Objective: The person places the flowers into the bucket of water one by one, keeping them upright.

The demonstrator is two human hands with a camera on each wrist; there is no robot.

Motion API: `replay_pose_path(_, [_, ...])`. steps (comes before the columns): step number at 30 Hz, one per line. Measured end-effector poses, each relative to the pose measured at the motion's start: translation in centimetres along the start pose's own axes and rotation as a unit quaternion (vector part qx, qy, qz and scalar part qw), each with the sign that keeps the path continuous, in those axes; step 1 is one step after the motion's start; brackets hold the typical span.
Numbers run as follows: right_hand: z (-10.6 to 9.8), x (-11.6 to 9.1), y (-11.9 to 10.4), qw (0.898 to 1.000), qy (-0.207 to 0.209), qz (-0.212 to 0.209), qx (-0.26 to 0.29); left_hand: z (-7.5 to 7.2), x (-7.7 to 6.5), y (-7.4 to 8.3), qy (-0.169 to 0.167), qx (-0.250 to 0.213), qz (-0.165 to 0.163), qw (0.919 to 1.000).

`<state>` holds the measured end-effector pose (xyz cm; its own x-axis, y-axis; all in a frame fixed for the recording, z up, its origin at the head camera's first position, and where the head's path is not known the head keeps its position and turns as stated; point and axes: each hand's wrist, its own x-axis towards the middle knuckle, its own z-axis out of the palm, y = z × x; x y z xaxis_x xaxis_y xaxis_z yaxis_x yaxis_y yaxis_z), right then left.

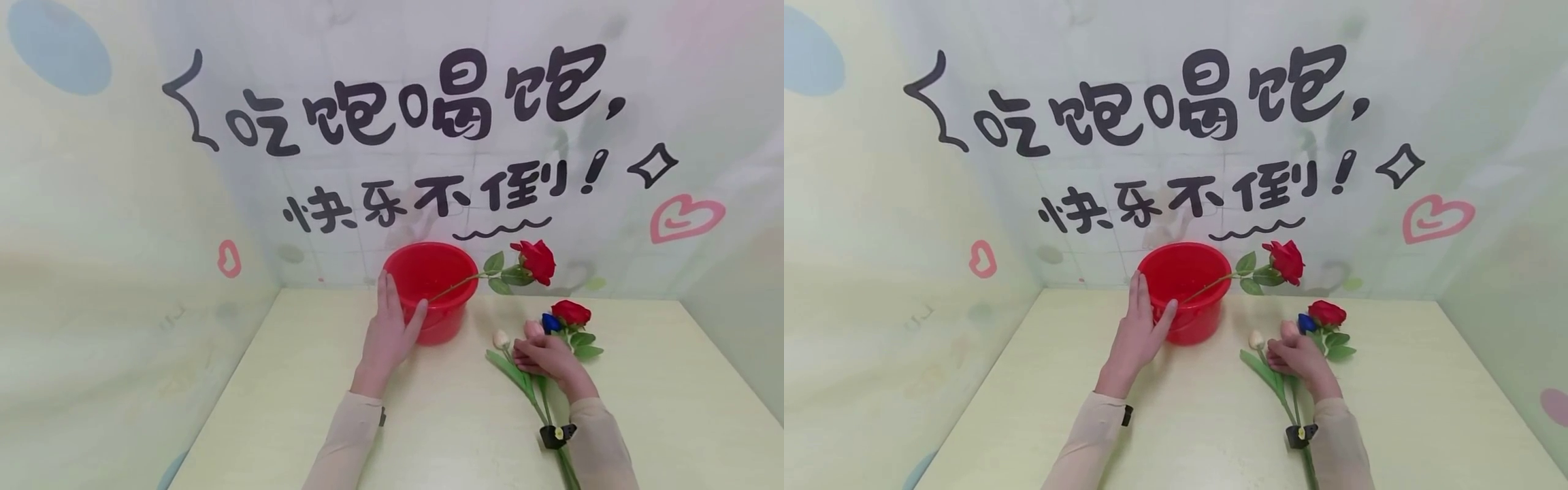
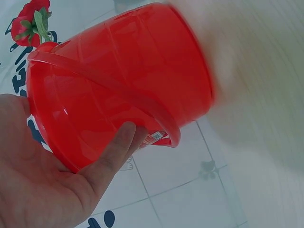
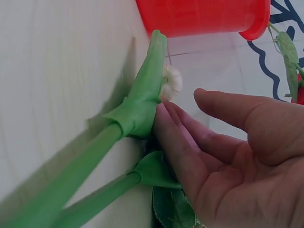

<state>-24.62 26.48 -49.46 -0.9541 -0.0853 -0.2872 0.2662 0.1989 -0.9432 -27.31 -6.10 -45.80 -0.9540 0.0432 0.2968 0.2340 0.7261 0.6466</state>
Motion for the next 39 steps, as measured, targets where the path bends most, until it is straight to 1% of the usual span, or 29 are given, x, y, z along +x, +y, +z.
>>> replay_pose_path(5, [0.0, 0.1, -0.4, 1.0, 0.001, 0.017, -0.02, 0.0, 0.0, 0.0, -0.001, 0.007, 0.004, 1.0])
replay_pose_path(9, [0.0, 0.3, -0.7, 0.999, -0.012, 0.027, -0.027, -0.1, 0.0, 0.1, 0.001, 0.01, 0.002, 1.0])
replay_pose_path(12, [-0.6, 0.0, -0.7, 0.999, -0.025, 0.028, -0.027, 0.2, 0.0, 0.3, -0.001, 0.006, 0.002, 1.0])
replay_pose_path(14, [-0.9, -0.1, -0.5, 0.999, -0.026, 0.025, -0.035, 0.4, 0.0, 0.5, -0.002, 0.001, 0.002, 1.0])
replay_pose_path(16, [-1.0, 0.0, -0.4, 0.998, -0.02, 0.017, -0.053, 0.5, 0.1, 0.6, -0.006, -0.003, 0.003, 1.0])
replay_pose_path(19, [-0.4, 0.3, -0.3, 0.997, -0.008, 0.008, -0.075, 0.3, 0.4, 0.4, -0.005, -0.003, -0.005, 1.0])
replay_pose_path(22, [0.3, 0.4, -0.3, 0.997, -0.002, 0.008, -0.075, 0.1, 0.5, 0.0, -0.003, 0.004, -0.009, 0.9999])
replay_pose_path(24, [0.3, 0.3, -0.3, 0.997, 0.004, 0.013, -0.071, 0.2, 0.5, 0.0, -0.003, 0.001, 0.0, 1.0])
replay_pose_path(27, [0.2, 0.2, -0.3, 0.996, 0.013, 0.015, -0.086, 0.1, 0.6, 0.1, -0.006, -0.005, 0.017, 0.9998])
replay_pose_path(29, [0.2, 0.2, -0.2, 0.994, 0.015, 0.014, -0.104, 0.1, 0.6, 0.1, -0.004, -0.008, 0.023, 0.9997])
replay_pose_path(31, [0.3, 0.3, -0.2, 0.992, 0.012, 0.011, -0.122, 0.0, 0.5, 0.1, 0.0, -0.005, 0.024, 0.9997])
replay_pose_path(34, [0.7, 0.6, -0.1, 0.991, 0.02, 0.015, -0.134, -0.1, 0.4, 0.1, 0.004, 0.001, 0.021, 0.9998])
replay_pose_path(39, [0.9, 1.0, -0.1, 0.99, 0.028, 0.017, -0.14, 0.0, 0.3, -0.2, 0.006, 0.0, 0.017, 0.9998])
